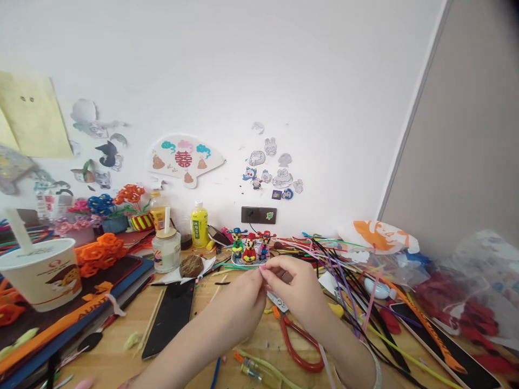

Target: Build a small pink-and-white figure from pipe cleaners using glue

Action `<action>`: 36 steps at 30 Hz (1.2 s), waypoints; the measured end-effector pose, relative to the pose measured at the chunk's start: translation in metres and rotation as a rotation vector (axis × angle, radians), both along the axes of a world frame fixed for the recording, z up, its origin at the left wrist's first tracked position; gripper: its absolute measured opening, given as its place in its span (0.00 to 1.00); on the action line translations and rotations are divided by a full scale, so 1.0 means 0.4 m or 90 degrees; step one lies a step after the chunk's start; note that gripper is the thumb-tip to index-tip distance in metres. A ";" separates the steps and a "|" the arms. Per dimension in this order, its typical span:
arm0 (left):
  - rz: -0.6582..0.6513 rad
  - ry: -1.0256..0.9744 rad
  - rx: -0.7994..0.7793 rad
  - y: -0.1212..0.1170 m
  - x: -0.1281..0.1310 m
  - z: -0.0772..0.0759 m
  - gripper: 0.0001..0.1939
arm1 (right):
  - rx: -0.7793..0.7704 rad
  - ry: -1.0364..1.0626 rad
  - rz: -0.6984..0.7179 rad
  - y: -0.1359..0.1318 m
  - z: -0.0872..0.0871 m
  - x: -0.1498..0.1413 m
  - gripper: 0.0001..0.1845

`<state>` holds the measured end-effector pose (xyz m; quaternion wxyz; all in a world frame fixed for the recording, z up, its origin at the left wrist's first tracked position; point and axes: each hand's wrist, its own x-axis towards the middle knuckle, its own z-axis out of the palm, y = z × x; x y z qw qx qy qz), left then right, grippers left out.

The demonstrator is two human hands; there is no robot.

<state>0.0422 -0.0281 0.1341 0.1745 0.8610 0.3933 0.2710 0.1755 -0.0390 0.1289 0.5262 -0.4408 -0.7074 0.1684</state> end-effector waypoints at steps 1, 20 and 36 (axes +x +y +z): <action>-0.014 -0.008 -0.009 -0.001 -0.002 0.003 0.12 | 0.029 -0.032 -0.022 0.000 0.003 0.003 0.06; 0.040 0.033 0.197 0.022 -0.034 0.026 0.11 | -0.039 -0.075 0.013 0.011 0.004 0.022 0.03; 0.119 -0.142 0.152 0.021 -0.013 0.026 0.13 | 0.046 -0.307 -0.033 -0.007 0.016 0.008 0.09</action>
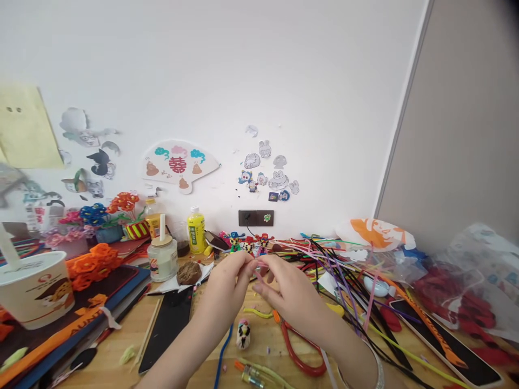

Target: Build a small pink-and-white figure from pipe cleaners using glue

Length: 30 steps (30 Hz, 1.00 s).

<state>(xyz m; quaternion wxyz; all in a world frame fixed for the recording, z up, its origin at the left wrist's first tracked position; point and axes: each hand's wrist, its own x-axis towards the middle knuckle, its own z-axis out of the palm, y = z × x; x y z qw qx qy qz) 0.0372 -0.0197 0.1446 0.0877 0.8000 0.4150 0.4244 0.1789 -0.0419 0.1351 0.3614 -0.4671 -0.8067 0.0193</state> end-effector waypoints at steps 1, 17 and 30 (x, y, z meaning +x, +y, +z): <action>0.001 -0.009 -0.004 0.000 0.002 -0.002 0.13 | -0.026 0.006 -0.002 0.002 -0.004 -0.003 0.10; -0.025 0.081 -0.051 0.024 0.000 -0.017 0.13 | 0.047 -0.156 -0.169 0.045 -0.050 -0.013 0.09; -0.095 -0.002 -0.159 0.033 -0.003 -0.023 0.15 | 0.104 -0.179 -0.095 0.041 -0.042 0.013 0.13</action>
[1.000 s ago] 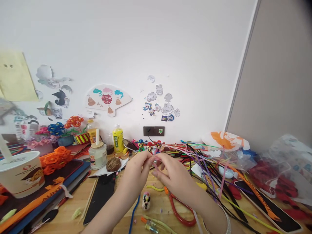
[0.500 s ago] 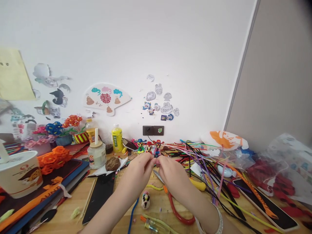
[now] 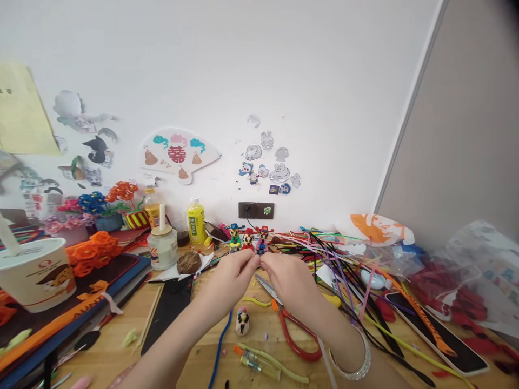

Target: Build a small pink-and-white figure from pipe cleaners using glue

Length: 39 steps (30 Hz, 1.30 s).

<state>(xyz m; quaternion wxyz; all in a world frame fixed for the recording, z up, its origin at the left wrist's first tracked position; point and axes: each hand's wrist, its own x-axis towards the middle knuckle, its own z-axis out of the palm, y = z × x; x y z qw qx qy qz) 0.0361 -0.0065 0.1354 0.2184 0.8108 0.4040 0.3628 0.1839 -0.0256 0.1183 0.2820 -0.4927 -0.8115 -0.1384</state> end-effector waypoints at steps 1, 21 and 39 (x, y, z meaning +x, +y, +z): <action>-0.015 -0.030 -0.054 0.003 0.002 -0.004 0.16 | 0.029 -0.025 0.000 0.002 -0.003 0.000 0.11; -0.127 0.038 0.073 -0.032 -0.009 0.015 0.15 | -0.162 0.304 0.308 -0.020 0.036 0.029 0.17; -0.079 0.043 0.162 -0.044 0.018 -0.002 0.12 | -0.328 0.516 0.313 0.047 0.028 0.123 0.20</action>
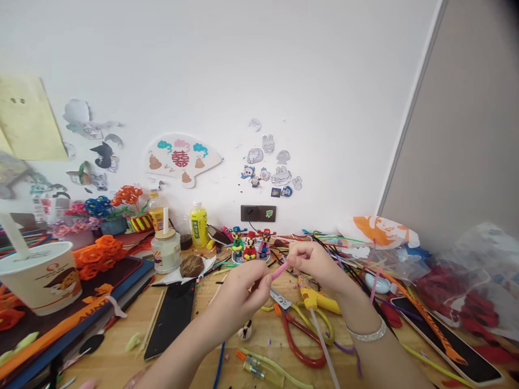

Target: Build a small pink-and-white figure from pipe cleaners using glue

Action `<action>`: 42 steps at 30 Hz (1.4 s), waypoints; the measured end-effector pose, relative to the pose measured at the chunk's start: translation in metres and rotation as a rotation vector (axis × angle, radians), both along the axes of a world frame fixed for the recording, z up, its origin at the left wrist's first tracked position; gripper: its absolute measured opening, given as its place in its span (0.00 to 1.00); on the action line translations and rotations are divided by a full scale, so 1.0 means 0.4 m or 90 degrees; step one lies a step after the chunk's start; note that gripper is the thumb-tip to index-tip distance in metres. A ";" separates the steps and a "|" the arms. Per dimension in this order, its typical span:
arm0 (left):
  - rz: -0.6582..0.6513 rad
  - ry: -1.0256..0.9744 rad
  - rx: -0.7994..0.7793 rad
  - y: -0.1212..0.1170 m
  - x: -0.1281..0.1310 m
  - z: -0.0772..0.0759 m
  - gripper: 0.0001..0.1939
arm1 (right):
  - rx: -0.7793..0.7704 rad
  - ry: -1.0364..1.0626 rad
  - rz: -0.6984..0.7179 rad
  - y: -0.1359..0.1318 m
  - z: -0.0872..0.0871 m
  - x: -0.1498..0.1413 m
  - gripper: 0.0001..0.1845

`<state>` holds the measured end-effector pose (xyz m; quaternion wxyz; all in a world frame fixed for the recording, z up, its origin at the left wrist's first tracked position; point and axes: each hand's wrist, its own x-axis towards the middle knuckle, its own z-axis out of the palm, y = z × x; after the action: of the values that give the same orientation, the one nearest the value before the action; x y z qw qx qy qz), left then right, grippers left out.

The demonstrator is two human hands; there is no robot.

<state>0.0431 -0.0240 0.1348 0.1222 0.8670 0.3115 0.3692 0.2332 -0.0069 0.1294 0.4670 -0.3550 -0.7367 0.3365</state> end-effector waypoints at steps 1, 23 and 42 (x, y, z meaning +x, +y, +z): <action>0.000 0.001 0.001 0.000 -0.002 0.000 0.12 | -0.017 0.025 0.002 0.005 -0.003 0.006 0.20; -0.028 -0.047 -0.012 -0.035 0.007 0.004 0.13 | -0.028 0.288 0.116 0.023 -0.008 0.073 0.20; 0.015 -0.192 -0.198 0.011 0.025 -0.017 0.16 | -0.009 0.453 0.018 0.005 -0.011 -0.030 0.13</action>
<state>0.0531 -0.0195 0.1280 0.2957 0.7690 0.3530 0.4434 0.2213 -0.0049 0.1248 0.6868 -0.2086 -0.5307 0.4508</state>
